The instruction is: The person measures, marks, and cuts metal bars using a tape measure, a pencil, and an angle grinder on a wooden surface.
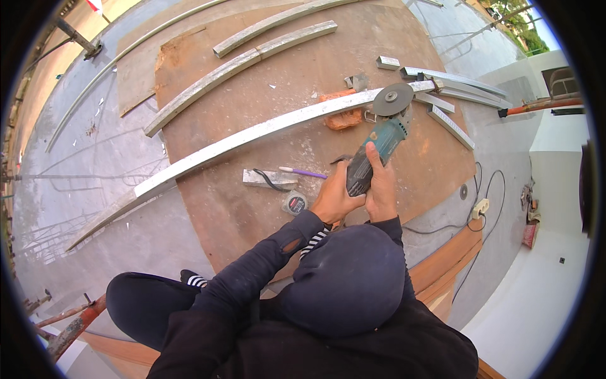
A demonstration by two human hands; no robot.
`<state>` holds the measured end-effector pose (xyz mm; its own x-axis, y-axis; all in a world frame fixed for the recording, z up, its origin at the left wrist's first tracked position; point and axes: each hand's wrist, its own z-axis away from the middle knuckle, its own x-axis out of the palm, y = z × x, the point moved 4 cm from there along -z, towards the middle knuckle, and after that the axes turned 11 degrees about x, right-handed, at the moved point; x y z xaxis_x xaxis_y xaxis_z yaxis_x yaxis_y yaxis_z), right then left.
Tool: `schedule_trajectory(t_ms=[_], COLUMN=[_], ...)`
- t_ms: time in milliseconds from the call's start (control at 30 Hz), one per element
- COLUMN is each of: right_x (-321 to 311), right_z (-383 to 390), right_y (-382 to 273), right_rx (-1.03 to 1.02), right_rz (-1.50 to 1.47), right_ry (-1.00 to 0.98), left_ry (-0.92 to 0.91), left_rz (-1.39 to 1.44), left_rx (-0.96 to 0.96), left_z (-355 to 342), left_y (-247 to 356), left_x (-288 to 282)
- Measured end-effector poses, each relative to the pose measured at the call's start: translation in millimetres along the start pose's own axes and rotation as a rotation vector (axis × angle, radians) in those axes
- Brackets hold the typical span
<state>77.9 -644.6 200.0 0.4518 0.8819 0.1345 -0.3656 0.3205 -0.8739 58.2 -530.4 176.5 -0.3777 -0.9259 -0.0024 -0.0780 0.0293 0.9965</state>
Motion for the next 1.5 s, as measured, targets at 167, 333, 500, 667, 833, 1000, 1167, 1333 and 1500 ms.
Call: schedule_trajectory(t_ms=[167, 333, 500, 667, 833, 1000, 1167, 1333, 1500], right_x=[-22, -51, -40, -33, -28, -24, -20, -18, -17], right_z=[-27, -63, -83, -95, -104, -109, -109, -110, -112], right_y=[-9, -32, -41, -41, -39, -36, -37, -37, -37], right_rx=[0.164, 0.012, -0.123, -0.212, -0.266, -0.273, -0.286, -0.295, -0.307], right_rz=[0.054, 0.464, 0.807, 0.976, 1.026, 1.053, 1.054, 1.067, 1.073], right_ry=[-0.003, -0.047, -0.112, -0.086, -0.085, -0.084, -0.095, -0.094, -0.092], left_ry=[-0.55, -0.04, -0.19, -0.214, -0.169, -0.169, -0.169, -0.165, -0.157], left_rz=[-0.374, -0.832, -0.929, -1.135, -1.197, -1.224, -1.243, -1.25, -1.254], left_rx=[0.006, -0.046, -0.37, -0.332, -0.303, -0.316, -0.281, -0.285, -0.273], left_z=[-24, -57, -27, -8, -7, -6, -6, -6, -6], left_y=[19, 1, -60, -70, -62, -68, -66, -67, -66], left_x=[-34, -173, -270, -255, -252, -253, -252, -253, -252])
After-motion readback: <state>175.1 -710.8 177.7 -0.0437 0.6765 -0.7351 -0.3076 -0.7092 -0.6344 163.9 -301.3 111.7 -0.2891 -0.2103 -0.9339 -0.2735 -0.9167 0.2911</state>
